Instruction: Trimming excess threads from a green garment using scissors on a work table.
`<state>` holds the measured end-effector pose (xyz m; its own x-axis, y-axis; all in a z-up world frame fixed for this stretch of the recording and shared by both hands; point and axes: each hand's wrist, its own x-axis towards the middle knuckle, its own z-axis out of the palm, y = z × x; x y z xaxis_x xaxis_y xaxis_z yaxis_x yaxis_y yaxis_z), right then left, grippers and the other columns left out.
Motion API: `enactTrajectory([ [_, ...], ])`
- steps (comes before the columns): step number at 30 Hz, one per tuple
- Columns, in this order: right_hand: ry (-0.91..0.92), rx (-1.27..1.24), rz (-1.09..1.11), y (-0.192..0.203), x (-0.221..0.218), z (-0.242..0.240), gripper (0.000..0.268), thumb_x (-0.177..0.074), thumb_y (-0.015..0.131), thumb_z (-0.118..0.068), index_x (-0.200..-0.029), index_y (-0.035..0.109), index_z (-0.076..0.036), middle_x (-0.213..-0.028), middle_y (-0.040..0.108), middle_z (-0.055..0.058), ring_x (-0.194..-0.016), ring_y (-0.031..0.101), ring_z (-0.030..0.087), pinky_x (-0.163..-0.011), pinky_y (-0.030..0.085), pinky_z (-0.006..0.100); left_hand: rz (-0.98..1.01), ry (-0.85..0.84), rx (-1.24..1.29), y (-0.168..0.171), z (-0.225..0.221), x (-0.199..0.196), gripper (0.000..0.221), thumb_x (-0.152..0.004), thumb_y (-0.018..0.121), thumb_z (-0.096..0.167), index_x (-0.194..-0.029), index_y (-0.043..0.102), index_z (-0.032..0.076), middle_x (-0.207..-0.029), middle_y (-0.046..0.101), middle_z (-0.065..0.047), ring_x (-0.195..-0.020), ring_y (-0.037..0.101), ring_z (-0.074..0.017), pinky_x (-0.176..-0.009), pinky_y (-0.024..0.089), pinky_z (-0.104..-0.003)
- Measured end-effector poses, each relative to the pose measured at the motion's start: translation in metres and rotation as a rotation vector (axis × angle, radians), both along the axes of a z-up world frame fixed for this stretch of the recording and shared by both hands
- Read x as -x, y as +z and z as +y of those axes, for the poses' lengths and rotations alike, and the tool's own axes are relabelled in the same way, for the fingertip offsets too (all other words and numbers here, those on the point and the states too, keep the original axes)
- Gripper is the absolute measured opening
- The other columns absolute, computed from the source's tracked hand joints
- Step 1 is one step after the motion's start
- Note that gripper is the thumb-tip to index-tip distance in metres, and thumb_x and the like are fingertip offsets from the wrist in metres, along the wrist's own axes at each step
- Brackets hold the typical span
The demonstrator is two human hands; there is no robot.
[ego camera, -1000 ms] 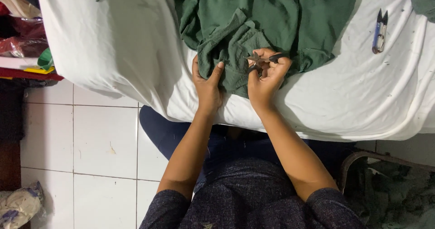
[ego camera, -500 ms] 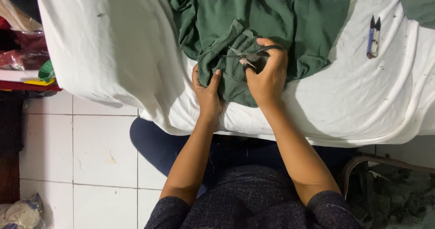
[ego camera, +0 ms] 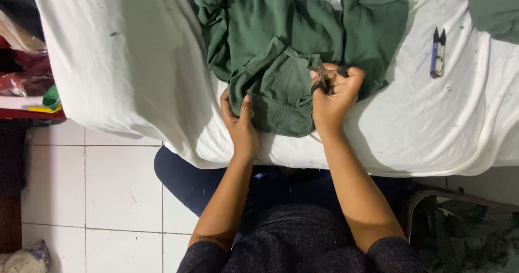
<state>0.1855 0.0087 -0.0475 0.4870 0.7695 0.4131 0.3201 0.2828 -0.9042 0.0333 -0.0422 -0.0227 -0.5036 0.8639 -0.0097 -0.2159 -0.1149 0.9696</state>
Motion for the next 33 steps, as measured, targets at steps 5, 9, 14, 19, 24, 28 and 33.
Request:
enactTrajectory([
  [5, 0.019, -0.010, 0.097, 0.005, -0.005, -0.002, 0.046, -0.089, 0.074, 0.012, -0.115, 0.042, -0.009, -0.095, 0.076, 0.014, -0.079, 0.074, 0.018, -0.068, 0.057, 0.028, 0.624, 0.166, -0.125, 0.005, 0.000, 0.012, 0.048, -0.098, 0.071, 0.015, -0.141, 0.049, 0.016, -0.116, 0.038, 0.000, -0.098, 0.039, -0.0150, -0.085, 0.036, -0.031],
  [9, 0.065, 0.002, 0.117, 0.011, -0.001, -0.005, 0.044, -0.092, 0.069, 0.015, -0.114, 0.040, -0.009, -0.097, 0.075, 0.014, -0.083, 0.075, 0.020, -0.071, 0.056, 0.028, 0.855, 0.137, -0.294, 0.038, 0.016, 0.002, 0.019, -0.093, 0.070, 0.009, -0.112, 0.069, 0.009, -0.101, 0.062, -0.003, -0.090, 0.058, -0.0232, -0.084, 0.046, -0.035],
  [14, 0.062, -0.017, 0.056, 0.011, 0.002, -0.007, 0.044, -0.089, 0.071, 0.016, -0.112, 0.042, -0.007, -0.095, 0.076, 0.017, -0.077, 0.076, 0.024, -0.059, 0.053, 0.024, 0.737, -0.230, -0.118, 0.014, 0.040, -0.026, 0.026, -0.094, 0.072, 0.014, -0.119, 0.068, 0.006, -0.091, 0.072, -0.012, -0.073, 0.072, -0.0297, -0.062, 0.058, -0.039],
  [19, 0.062, -0.015, 0.084, 0.024, 0.003, -0.006, 0.045, -0.088, 0.071, 0.016, -0.111, 0.042, -0.011, -0.095, 0.075, 0.013, -0.075, 0.072, 0.017, -0.057, 0.048, 0.020, 0.847, -0.164, -0.047, 0.011, 0.050, -0.032, 0.033, -0.093, 0.075, 0.014, -0.122, 0.063, 0.003, -0.090, 0.064, -0.013, -0.072, 0.069, -0.0333, -0.059, 0.056, -0.044],
  [24, 0.173, -0.126, 0.220, 0.000, -0.011, -0.002, 0.043, -0.095, 0.075, 0.004, -0.116, 0.041, -0.011, -0.111, 0.068, 0.015, -0.090, 0.070, 0.018, -0.076, 0.058, 0.029, 0.824, -0.201, -0.031, 0.005, 0.060, -0.019, 0.013, -0.090, 0.078, 0.009, -0.099, 0.069, 0.004, -0.084, 0.058, -0.009, -0.077, 0.069, -0.0313, -0.061, 0.055, -0.038],
  [28, 0.290, -0.135, 0.303, 0.016, -0.018, -0.010, 0.037, -0.103, 0.072, -0.011, -0.126, 0.043, -0.013, -0.133, 0.049, 0.007, -0.105, 0.061, 0.017, -0.095, 0.057, 0.036, 0.312, -0.466, 0.023, 0.019, 0.064, -0.007, 0.012, -0.095, 0.074, 0.020, -0.096, 0.068, 0.010, -0.082, 0.065, -0.004, -0.078, 0.066, -0.0162, -0.067, 0.053, -0.030],
  [33, 0.366, 0.085, 0.396, 0.033, -0.025, -0.030, 0.058, -0.103, 0.074, -0.013, -0.147, 0.036, -0.015, -0.115, 0.055, 0.011, -0.100, 0.059, 0.016, -0.102, 0.053, 0.032, -0.030, -0.665, 0.081, 0.033, 0.073, -0.004, 0.009, -0.097, 0.069, 0.021, -0.096, 0.065, 0.013, -0.082, 0.063, 0.005, -0.078, 0.062, -0.0055, -0.070, 0.062, -0.025],
])
